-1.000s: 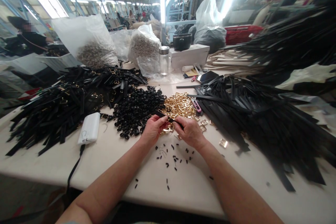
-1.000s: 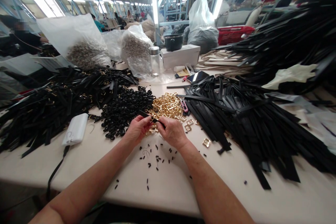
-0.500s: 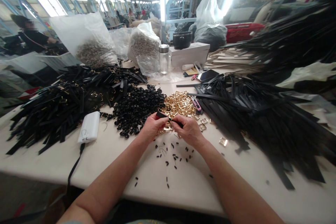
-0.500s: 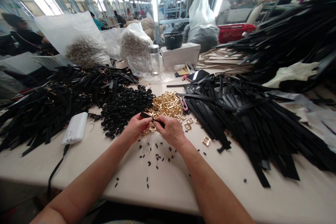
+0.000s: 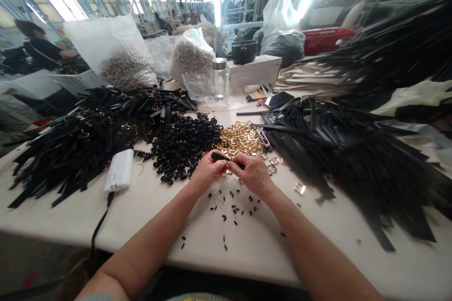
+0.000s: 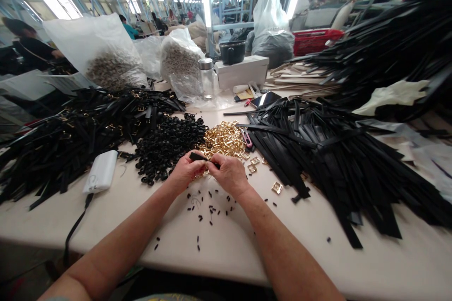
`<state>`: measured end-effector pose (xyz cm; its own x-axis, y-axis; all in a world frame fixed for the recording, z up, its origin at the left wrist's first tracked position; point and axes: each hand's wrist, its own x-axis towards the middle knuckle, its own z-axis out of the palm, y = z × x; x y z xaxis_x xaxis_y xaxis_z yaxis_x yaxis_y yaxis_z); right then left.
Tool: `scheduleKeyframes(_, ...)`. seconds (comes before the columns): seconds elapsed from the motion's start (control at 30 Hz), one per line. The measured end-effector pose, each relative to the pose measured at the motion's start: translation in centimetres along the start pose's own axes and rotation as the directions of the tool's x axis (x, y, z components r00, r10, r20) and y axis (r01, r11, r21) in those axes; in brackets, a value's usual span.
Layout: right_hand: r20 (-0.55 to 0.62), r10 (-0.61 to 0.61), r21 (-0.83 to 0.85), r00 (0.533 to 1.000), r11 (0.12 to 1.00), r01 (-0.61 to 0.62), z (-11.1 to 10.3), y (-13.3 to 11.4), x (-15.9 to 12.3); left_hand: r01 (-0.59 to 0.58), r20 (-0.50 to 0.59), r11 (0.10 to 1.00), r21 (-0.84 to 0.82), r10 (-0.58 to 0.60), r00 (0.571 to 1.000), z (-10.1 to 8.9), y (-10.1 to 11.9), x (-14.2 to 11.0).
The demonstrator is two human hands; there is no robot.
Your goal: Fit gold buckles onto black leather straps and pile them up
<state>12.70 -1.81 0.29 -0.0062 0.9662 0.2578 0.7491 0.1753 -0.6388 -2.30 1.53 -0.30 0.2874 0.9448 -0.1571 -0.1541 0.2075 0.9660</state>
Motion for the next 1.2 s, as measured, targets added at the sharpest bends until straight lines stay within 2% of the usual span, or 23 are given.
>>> scheduleKeyframes(0.13,-0.038,0.013,-0.002,0.999,1.000,-0.013,-0.1,0.3,0.1,-0.162,-0.013,0.970,0.183,0.167,0.986,0.3,0.1,-0.6)
scheduleKeyframes(0.23,-0.071,0.007,0.049,0.997,0.999,-0.004,-0.3,0.7,0.2,-0.203,0.059,0.963,0.177,0.195,0.979,0.3,0.4,-0.9)
scheduleKeyframes(0.37,-0.072,-0.002,0.209,0.997,0.978,0.017,-0.7,1.2,0.4,-0.129,0.151,0.991,0.023,0.124,0.981,-0.1,0.4,-0.7)
scheduleKeyframes(0.57,0.061,0.019,0.394,0.998,0.918,-0.041,-0.8,0.9,0.4,0.071,0.285,0.988,-0.139,-0.028,0.958,-0.5,0.5,-0.4)
scheduleKeyframes(0.7,0.098,-0.016,0.407,0.995,0.913,-0.025,-0.8,0.9,0.3,0.165,0.276,0.971,-0.175,-0.113,0.954,-0.9,0.6,-0.2)
scheduleKeyframes(1.0,0.102,-0.090,0.369,0.991,0.928,0.046,-1.2,1.2,0.4,0.242,0.215,0.948,-0.204,-0.198,0.956,-1.0,1.3,-0.1)
scheduleKeyframes(1.2,0.078,-0.136,0.295,0.988,0.949,0.107,-1.3,1.3,0.3,0.270,0.213,0.953,-0.137,-0.238,0.948,-1.3,1.6,-0.1)
